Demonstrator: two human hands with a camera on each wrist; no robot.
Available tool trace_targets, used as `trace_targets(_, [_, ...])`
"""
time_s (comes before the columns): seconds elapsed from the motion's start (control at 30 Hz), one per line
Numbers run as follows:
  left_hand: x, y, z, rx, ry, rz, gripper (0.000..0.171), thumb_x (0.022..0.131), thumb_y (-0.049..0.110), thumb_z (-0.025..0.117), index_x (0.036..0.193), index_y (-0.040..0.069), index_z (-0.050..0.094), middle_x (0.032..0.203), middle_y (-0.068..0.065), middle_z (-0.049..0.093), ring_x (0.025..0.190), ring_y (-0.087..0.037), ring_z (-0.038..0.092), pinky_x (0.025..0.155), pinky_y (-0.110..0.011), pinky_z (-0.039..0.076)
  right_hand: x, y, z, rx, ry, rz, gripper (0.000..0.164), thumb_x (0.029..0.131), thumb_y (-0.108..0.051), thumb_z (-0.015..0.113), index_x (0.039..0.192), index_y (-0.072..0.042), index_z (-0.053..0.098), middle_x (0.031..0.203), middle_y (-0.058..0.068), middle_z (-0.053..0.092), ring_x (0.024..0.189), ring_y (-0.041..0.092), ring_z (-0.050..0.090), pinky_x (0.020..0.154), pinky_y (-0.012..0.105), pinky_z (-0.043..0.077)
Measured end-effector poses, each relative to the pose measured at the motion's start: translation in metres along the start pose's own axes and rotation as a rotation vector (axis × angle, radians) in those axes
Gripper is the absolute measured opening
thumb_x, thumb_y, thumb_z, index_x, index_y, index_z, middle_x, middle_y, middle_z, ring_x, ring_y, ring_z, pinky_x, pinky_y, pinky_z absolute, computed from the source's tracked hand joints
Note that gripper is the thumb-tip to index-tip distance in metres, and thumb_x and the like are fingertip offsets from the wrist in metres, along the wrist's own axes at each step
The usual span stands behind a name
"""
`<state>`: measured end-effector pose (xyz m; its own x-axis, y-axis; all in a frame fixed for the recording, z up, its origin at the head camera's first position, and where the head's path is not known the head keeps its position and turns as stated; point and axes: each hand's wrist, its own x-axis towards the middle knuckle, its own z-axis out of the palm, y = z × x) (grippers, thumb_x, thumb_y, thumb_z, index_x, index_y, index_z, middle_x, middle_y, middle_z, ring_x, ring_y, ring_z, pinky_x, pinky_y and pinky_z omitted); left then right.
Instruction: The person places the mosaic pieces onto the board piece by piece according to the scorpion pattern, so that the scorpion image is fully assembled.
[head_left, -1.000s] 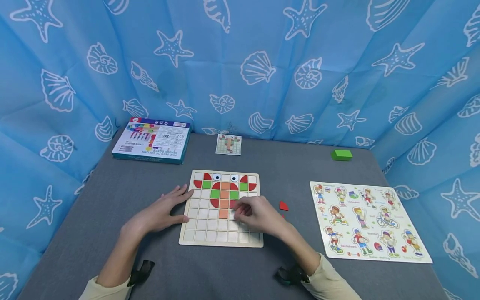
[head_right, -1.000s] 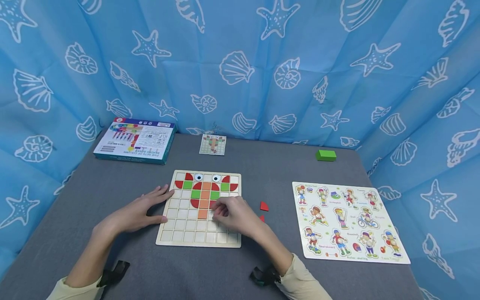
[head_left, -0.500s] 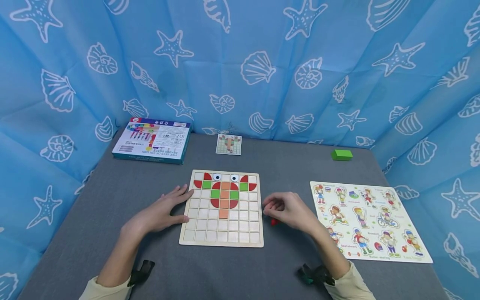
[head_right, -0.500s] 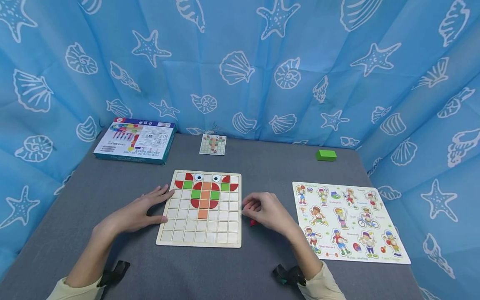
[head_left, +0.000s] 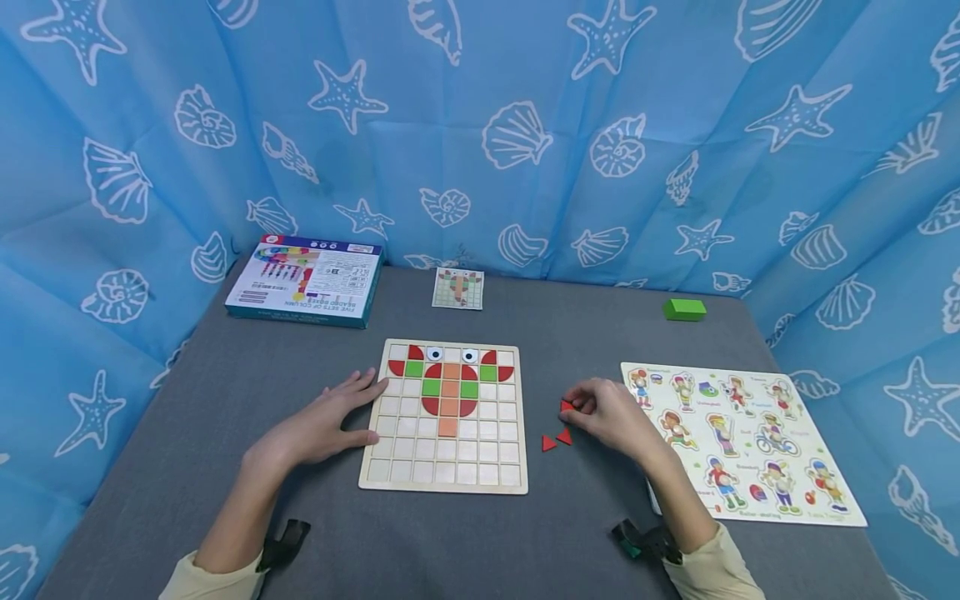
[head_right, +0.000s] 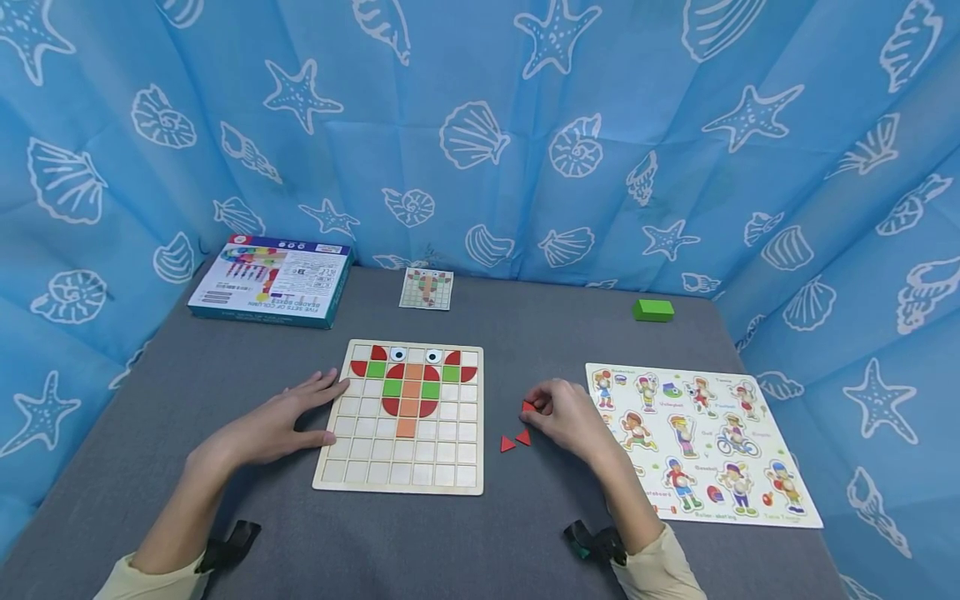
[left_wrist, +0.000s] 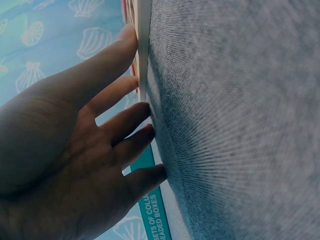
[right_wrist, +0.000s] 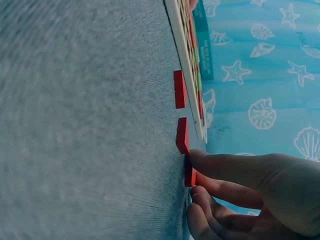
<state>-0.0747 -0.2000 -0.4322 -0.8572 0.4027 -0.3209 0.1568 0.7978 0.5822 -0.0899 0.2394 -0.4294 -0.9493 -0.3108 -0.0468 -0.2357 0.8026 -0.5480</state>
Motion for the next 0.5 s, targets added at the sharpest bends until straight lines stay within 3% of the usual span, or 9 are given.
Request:
trace_targets(0.33, [0.000,-0.001,0.001,-0.002,0.005,-0.004,0.087,0.100,0.033,0.080,0.171,0.012,0.035,0.179,-0.025,0.024,0.168,-0.051,0.014,0.131,-0.078,0.013,-0.001,-0.003,0.000,0.023,-0.008,-0.001,0.014,0.091,-0.008,0.086,0.097,-0.007,0.073,0.086,0.002,0.075,0.077,0.007,0.067,0.068,0.023,0.055])
trace_targets(0.5, [0.000,-0.001,0.001,-0.002,0.006,0.000,0.087,0.099,0.033,0.080,0.170,0.012,0.035,0.179,-0.025,0.024,0.168,-0.052,0.015,0.131,-0.078,0.014,-0.005,-0.012,0.000,0.128,-0.018,0.002,0.010,0.093,-0.006,0.083,0.100,-0.008,0.076,0.093,0.005,0.078,0.077,0.009,0.072,0.066,0.021,0.056])
